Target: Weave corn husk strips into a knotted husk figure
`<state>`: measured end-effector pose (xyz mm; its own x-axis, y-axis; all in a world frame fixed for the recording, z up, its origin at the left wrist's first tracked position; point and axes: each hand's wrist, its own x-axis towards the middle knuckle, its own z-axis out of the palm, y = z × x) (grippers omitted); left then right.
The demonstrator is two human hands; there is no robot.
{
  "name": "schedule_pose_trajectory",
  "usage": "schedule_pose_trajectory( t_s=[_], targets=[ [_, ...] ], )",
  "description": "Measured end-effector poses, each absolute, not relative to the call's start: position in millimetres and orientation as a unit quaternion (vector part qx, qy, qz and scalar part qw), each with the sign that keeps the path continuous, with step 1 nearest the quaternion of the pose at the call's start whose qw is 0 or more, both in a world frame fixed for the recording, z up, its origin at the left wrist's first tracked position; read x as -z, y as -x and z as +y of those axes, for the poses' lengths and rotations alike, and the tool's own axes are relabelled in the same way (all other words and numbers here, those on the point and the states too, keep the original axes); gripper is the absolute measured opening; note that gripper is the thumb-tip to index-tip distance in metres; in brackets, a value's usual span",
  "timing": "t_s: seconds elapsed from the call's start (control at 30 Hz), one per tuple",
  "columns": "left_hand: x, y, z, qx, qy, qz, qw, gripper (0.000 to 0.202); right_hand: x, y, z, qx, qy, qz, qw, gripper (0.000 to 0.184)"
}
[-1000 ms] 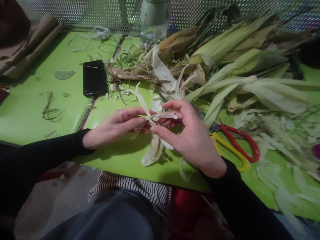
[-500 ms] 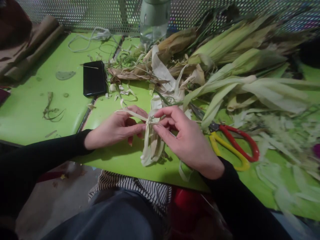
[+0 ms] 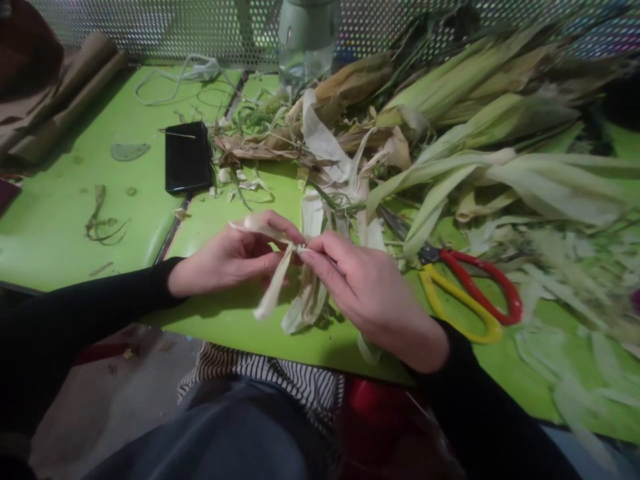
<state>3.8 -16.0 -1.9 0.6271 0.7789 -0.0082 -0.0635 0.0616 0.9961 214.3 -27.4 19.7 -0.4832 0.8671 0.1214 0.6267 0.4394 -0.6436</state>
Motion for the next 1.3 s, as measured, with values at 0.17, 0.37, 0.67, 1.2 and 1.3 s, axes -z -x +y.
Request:
schedule_pose_trajectory(
  t_s=[0.17,0.37,0.67,1.2,1.3],
  targets=[
    [2,-5,-12,-0.324,-0.538,0.291,0.722,0.024,-19,-215,-30,-0.232,0.465,-0.826,0.220,0.020],
    [-4,-1,-9,-0.327,-0.610,0.289,0.662,0.017,-20,-214,-34,-0.266,0.471,-0.815,0.206,0.020],
    [-13,-2,-19,-0.329,-0.614,0.294,0.655,0.010,-24,-218,-37,-0.293,0.411,-0.836,0.212,0.027],
    [1,-4,-10,-0.361,-0.598,0.330,0.635,0.029,-8,-212,-34,-0.137,0.432,-0.862,0.229,0.025],
    [-1,-4,-10,-0.355,-0.605,0.333,0.631,0.036,-5,-213,-34,-0.094,0.428,-0.872,0.219,0.026]
  ],
)
